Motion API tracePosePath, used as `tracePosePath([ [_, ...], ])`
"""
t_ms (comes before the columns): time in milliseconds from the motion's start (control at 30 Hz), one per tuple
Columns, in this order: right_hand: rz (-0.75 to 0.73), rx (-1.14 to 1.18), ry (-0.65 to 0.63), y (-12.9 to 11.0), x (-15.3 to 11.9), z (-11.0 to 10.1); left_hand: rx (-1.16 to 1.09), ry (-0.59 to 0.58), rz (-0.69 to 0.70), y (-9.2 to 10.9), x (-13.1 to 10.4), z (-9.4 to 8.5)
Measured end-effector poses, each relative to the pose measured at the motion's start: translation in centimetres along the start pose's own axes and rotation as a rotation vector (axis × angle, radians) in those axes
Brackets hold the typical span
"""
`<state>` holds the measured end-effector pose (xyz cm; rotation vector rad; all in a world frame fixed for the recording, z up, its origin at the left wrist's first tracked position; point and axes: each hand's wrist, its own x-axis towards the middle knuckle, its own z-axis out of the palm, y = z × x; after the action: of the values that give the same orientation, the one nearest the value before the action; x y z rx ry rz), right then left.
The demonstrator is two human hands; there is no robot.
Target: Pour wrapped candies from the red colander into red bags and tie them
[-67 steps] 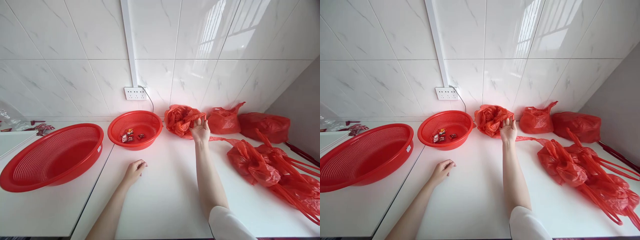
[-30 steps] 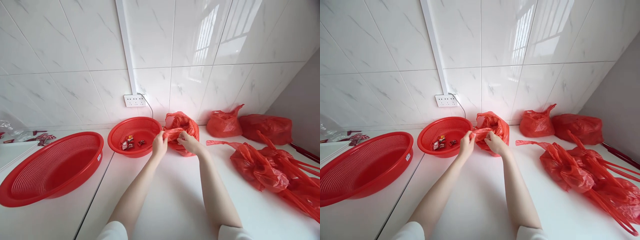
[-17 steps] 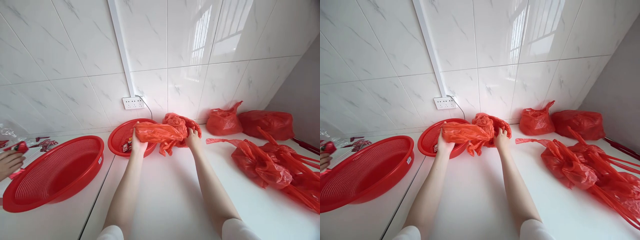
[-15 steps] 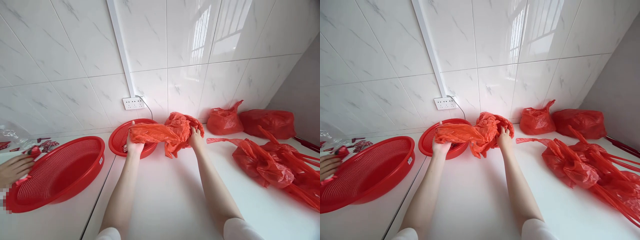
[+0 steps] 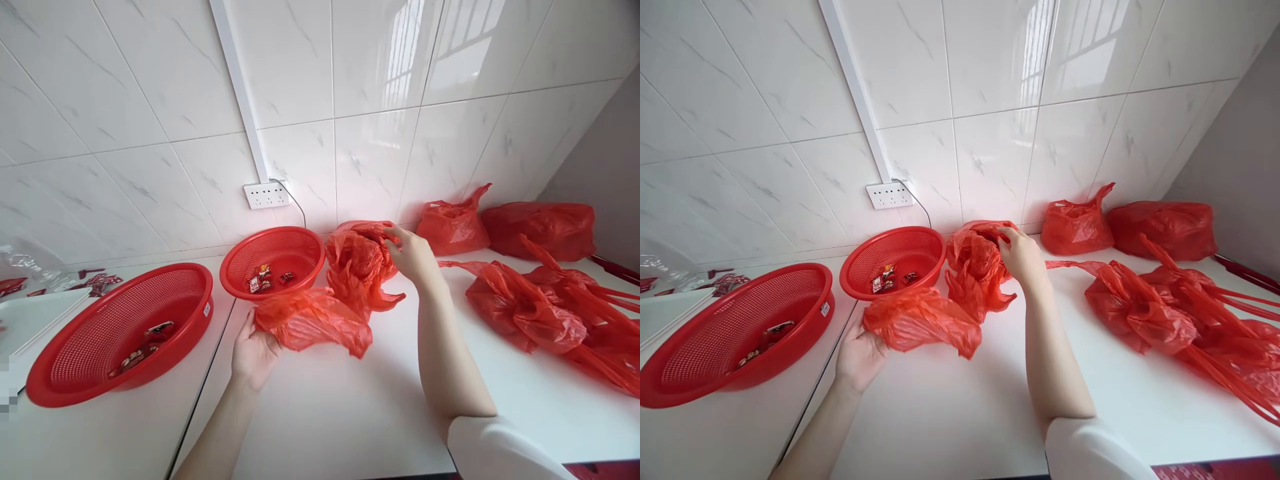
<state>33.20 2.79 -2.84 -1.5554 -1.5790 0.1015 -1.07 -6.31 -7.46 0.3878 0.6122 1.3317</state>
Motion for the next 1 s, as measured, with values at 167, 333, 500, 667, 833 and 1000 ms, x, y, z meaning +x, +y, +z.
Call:
tracePosePath([
  [167,-0.310,0.319,-0.498,-5.4,-3.3,0.2,0.050,0.135,-0.012,-2.3,-1.9,-2.5],
  [333,-0.560,-0.030,-0.710,-3.4,-9.0,6.0,0.290,0.269,0.061,-3.2,-3.2,-3.9],
  [500,-0.311,-0.363,-0.671,2.3,-11.2,10.3,0.919,0.500,0.317,-3.5,-3.8,-5.1],
  [667,-0.350,-0.323,-0.711,5.2,-7.2,9.5,1.426,0.324,0.702,-3.3,-5.4,-2.9],
  [833,-0.337,-0.289,-0.488,1.3,-7.2,5.4,1.734,-0.180,0.490,-4.7,-7.6,-0.5],
  [1000,-0.521,0.119,-0.808,-4.8,-15.4,2.2,1.933,-0.075,0.535,-7.3,-7.5,-2.6],
])
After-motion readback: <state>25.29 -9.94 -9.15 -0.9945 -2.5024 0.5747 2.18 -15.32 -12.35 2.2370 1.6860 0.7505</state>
